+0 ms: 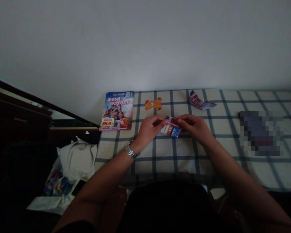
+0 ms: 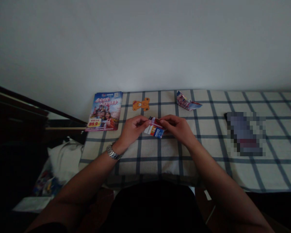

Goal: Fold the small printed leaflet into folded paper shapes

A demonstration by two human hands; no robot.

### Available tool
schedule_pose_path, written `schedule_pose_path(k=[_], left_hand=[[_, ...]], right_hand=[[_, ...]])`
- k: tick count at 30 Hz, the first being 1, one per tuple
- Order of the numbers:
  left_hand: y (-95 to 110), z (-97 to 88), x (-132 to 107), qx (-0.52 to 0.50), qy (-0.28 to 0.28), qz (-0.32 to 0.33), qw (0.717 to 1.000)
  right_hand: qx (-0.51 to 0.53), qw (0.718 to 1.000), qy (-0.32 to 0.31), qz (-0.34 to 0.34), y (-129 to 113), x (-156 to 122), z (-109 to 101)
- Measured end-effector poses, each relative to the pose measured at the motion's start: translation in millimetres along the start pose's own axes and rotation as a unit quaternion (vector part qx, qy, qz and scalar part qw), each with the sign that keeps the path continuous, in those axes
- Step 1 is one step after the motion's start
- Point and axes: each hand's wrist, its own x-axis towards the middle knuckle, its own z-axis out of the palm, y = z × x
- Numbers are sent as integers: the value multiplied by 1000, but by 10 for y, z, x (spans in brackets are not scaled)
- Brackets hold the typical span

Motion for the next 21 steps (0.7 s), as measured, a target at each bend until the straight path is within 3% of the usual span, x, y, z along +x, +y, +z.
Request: schedule_pose_path(k=[7,13,21], left_hand=[[2,6,13,10,21,-6,1000],[25,6,20,-12,-45,-21,999],[20,-2,25,39,-36,-34,998]], right_hand=[[-13,1000,16,-4,21,12,-47],[1,998,63,-12,60,18,-45],[-6,998,66,-14,47,20,-31]])
